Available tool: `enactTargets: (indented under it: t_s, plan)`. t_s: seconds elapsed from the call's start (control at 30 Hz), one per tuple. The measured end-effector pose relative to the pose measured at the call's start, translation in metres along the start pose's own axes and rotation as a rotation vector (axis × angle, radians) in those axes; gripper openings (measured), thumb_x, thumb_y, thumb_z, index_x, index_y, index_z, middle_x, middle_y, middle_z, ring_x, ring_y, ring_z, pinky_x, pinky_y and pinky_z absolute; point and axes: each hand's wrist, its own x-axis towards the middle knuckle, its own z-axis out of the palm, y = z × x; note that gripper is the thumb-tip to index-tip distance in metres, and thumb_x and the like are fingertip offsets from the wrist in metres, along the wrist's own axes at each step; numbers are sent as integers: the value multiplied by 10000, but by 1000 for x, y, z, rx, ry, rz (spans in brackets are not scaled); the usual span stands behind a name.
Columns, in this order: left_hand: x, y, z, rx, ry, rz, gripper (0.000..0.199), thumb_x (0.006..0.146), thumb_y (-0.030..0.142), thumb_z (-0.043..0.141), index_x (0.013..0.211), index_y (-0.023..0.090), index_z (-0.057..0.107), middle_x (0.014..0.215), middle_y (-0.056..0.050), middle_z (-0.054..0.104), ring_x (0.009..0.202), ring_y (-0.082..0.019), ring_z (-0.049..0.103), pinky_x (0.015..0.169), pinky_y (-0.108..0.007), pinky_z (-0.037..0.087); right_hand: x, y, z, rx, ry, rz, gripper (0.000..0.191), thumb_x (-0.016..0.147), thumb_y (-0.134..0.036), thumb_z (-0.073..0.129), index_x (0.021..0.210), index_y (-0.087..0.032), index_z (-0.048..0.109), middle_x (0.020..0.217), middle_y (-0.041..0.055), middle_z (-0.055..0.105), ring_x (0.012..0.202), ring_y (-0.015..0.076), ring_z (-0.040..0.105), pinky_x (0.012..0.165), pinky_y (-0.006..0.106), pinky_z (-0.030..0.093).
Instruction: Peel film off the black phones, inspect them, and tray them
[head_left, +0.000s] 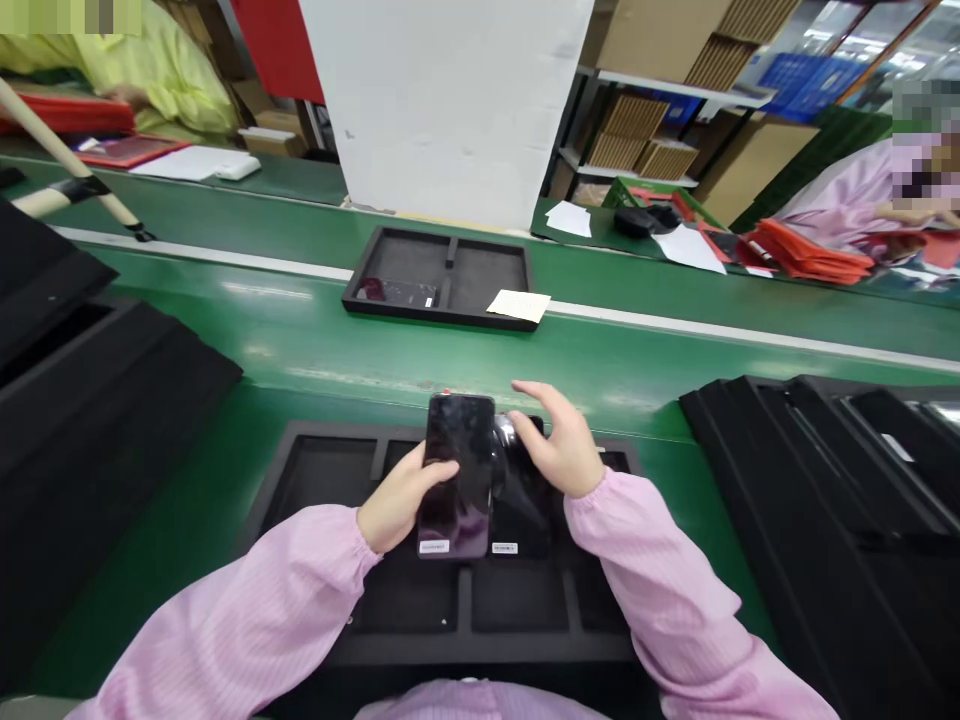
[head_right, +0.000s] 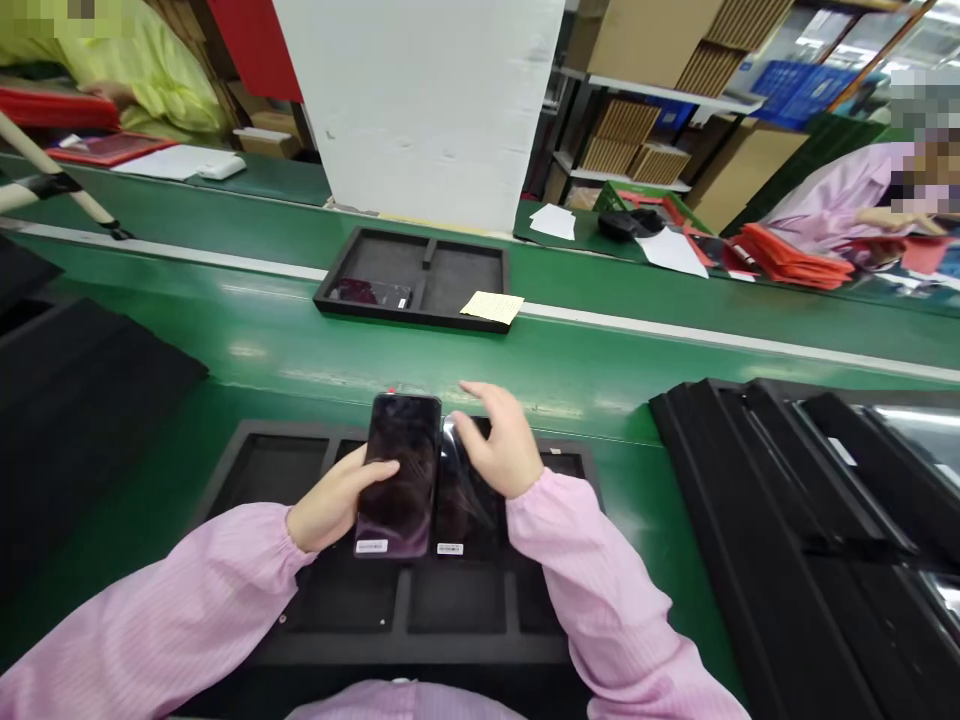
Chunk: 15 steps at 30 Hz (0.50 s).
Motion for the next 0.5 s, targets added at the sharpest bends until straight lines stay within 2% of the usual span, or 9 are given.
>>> enactTargets:
  t_s: [0.07,0.13,0.27,0.4,0.5]
  plan:
    - [-8,-3,5,57,-102,-11,464,670,285,832,1105,172,714,1101,-74,762,1132,-295,658,992,-374,465,-5,-16,7,138,-23,-45,464,936,-380,570,1344,-159,581,1310,148,680,1222,261,646,1081,466,497]
    - [-16,-5,6,70,-184,-60,448,691,282,834,1113,194,715,1147,-67,752,1170,-300,641,1028,-391,441,-8,-27,10,284,-67,-27,408,913,-360,613,1274,-171,644,1241,124,726,1142,249,695,1016,426,549]
    - [-26,-8,4,-193,-333,-279,439,670,405,844,1033,179,747,1086,-92,769,1163,-365,646,1021,-457,451,-7,-35,8,471,-74,83,234,910,-335,612,1046,-198,745,1076,63,787,999,217,744,912,367,591]
    - [-27,-9,3,-388,-497,-386,545,757,588,752,1037,120,756,1116,-147,756,1240,-388,605,1103,-477,396,-6,-37,5,484,14,100,241,917,-303,597,1073,-195,746,1075,52,787,982,192,744,881,326,593]
    - [-26,-9,5,-412,-547,-388,593,824,602,692,1139,101,725,1176,-162,738,1289,-372,577,1143,-465,360,-6,-36,4,460,-10,55,233,911,-265,609,1080,-206,757,1098,41,787,1030,189,740,934,330,582]
